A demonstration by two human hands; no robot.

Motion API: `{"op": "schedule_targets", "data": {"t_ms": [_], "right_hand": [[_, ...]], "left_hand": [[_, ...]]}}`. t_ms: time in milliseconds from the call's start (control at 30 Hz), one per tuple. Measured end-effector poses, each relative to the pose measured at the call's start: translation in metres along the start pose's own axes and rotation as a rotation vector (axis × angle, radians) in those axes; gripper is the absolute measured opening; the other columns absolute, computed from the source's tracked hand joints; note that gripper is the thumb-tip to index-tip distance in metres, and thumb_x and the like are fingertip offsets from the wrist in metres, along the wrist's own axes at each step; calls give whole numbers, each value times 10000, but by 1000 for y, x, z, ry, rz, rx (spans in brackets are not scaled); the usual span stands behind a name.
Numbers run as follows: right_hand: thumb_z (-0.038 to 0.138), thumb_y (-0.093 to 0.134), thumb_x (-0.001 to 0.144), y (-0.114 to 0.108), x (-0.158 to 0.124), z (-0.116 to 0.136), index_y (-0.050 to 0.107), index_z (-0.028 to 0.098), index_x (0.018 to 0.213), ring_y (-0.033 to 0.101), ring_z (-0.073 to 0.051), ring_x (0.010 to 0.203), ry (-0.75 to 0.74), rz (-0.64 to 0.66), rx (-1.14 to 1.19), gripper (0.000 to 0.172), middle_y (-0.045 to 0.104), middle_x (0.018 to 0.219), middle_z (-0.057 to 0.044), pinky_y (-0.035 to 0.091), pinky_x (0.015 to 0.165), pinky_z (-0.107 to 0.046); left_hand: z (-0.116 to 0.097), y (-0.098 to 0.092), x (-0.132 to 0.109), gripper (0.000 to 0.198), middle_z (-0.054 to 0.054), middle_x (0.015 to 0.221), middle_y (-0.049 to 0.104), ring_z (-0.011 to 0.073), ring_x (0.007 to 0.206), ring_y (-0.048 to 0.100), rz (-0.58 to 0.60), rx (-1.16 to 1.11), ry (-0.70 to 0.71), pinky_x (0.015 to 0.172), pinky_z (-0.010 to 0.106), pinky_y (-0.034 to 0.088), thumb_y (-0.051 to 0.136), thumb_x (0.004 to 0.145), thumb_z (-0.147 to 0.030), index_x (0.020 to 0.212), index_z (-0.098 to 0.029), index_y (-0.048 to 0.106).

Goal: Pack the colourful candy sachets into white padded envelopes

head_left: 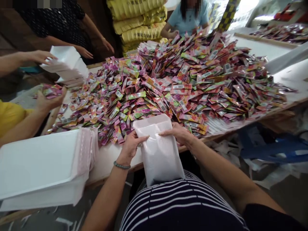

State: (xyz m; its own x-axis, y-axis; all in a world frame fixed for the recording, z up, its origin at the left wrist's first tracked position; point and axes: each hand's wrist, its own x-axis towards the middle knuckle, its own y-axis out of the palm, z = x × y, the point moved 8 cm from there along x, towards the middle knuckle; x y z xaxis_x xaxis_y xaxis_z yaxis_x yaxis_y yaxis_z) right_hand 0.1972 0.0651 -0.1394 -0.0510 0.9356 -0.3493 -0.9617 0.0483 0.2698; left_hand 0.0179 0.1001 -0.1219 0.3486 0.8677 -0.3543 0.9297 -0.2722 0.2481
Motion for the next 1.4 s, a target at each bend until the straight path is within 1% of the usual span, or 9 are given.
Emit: {"op": "schedule_targets", "data": {"t_ms": [167,300,400,667,900,1000,1100,1233,1400], "right_hand": [[397,790,577,-12,3,8,685,160,632,594,-145,587,-233,13,-249,265,672,629,-16,478,621,-285],[314,629,781,-7,-28,46,710,194,730,650,-188,815,-727,-31,-703,154,724,843,-69,485,754,-324],[221,567,846,0,-58,58,719,217,887,661,-199,936,-991,-58,-1024,157,737,953,-74,468,849,-362],[163,436,946,-6,-88,14,669,204,1150,601,-213,1187,-993,-22,-1389,313,695,1190,-87,470,951,-397],[178,372,933,-9,-99,-34,438,112,1424,413,-267,1370,-728,132,-1550,500,463,1458,-160,247,1138,-547],[295,386,969,-21,-111,-35,434,174,1434,373,-280,1394,-623,172,-1536,483,464,1465,-117,205,1149,-580],[300,335,996,-19,-117,-10,543,205,1351,406,-267,1375,-678,86,-1414,423,562,1383,-96,246,1147,-565],[304,281,1006,26,-97,14,520,158,1376,392,-238,1387,-765,84,-1226,463,538,1403,-118,351,1130,-486],[445,278,1003,86,-58,-17,436,173,1441,378,-244,1395,-599,307,-1333,539,443,1481,-118,346,1131,-491]], "left_hand": [[-5,-8,9,232,15,695,708,155,653,620,-14,273,238,689,293,499,823,573,-309,711,-155,720],[-32,3,-9,119,61,845,735,188,826,665,36,626,678,804,322,514,711,746,-308,734,-191,727],[-43,10,-22,114,92,997,738,200,947,675,104,802,863,879,343,521,666,810,-289,845,-205,736],[-23,2,-32,346,74,1114,724,181,1026,672,190,1071,989,915,351,533,496,855,-72,1026,-245,742],[-1,-9,-19,352,50,1158,709,190,1049,657,65,1001,697,910,348,528,493,821,-94,994,-256,753],[14,-23,-24,255,56,1010,740,195,933,679,-110,832,388,840,334,541,572,809,-180,1007,-220,726],[44,-28,-40,178,20,702,692,167,626,639,-139,570,-17,601,290,527,654,771,-336,854,-181,683],[60,-20,-55,346,-43,557,576,102,473,510,-97,234,-234,486,235,431,809,575,-402,702,-169,587],[63,-33,-55,387,-61,528,543,91,478,491,-161,145,-234,508,227,402,847,457,-317,663,-165,557]]}}
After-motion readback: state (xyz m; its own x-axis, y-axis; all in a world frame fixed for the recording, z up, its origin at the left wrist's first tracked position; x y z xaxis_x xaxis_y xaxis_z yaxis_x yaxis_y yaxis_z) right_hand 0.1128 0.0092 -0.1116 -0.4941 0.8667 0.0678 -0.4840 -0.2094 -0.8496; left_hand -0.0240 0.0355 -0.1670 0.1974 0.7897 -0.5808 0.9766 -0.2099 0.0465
